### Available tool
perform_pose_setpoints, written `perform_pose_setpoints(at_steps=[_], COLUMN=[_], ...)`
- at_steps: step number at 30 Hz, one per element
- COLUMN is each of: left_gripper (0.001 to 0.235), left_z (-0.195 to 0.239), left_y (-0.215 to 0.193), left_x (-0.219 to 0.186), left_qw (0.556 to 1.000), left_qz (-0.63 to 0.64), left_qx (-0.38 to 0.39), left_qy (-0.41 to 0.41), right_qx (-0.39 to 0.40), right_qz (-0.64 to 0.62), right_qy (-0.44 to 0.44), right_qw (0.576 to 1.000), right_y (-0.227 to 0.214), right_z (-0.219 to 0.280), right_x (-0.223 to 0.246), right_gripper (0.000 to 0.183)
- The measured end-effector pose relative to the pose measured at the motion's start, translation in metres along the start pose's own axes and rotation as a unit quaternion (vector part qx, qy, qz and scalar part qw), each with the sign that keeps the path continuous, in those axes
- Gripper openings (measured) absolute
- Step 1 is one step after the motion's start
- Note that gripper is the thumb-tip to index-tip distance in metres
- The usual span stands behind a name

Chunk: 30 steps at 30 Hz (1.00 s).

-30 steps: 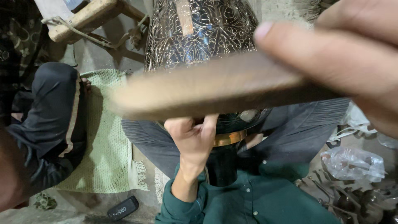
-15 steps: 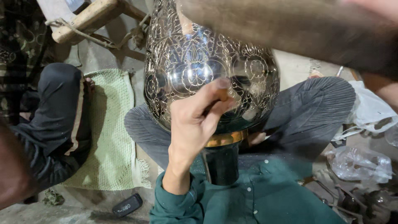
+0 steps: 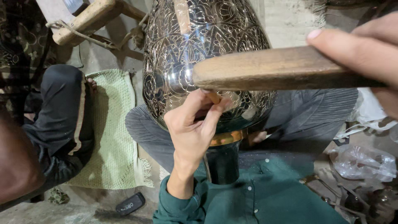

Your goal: The person sits cross-legged and uses a wooden mallet and a small chisel to engrave floral patterns into a large, dark metallic vessel. The person repeatedly taps the chisel to create fine lines on the surface.

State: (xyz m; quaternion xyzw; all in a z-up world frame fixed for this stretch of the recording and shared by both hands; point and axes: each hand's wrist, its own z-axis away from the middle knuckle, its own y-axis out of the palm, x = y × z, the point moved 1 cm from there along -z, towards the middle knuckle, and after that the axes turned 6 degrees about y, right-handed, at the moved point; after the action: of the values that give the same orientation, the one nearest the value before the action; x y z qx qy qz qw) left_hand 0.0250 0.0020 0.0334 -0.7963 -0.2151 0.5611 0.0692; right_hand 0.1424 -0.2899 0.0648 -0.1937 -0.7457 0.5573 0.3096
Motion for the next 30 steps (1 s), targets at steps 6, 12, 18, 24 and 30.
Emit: perform_pose_setpoints(at_steps=[6, 12, 18, 24, 30], left_gripper=[0.014, 0.019, 0.023, 0.023, 0.024], left_z=[-0.002, 0.004, 0.008, 0.01, 0.011], left_y=[-0.004, 0.0, 0.004, 0.002, 0.005], left_x=[0.003, 0.003, 0.004, 0.005, 0.006], left_qw=[0.997, 0.999, 1.0, 1.0, 0.999], left_qz=[-0.031, -0.033, -0.007, -0.014, -0.032], left_qx=[0.073, 0.029, -0.001, 0.009, 0.013], left_qy=[-0.018, 0.006, 0.011, 0.024, 0.031], right_qx=[0.001, 0.001, -0.006, -0.007, -0.001], right_qz=[0.078, 0.067, 0.06, 0.05, 0.033], right_qy=[-0.002, 0.005, 0.009, 0.01, 0.019], right_qw=[0.997, 0.998, 0.998, 0.999, 0.999], right_y=[-0.006, -0.009, -0.01, -0.009, -0.01], right_z=[-0.002, 0.0, 0.002, 0.005, 0.002], right_x=[0.013, 0.021, 0.021, 0.023, 0.029], right_gripper=[0.068, 0.067, 0.066, 0.064, 0.063])
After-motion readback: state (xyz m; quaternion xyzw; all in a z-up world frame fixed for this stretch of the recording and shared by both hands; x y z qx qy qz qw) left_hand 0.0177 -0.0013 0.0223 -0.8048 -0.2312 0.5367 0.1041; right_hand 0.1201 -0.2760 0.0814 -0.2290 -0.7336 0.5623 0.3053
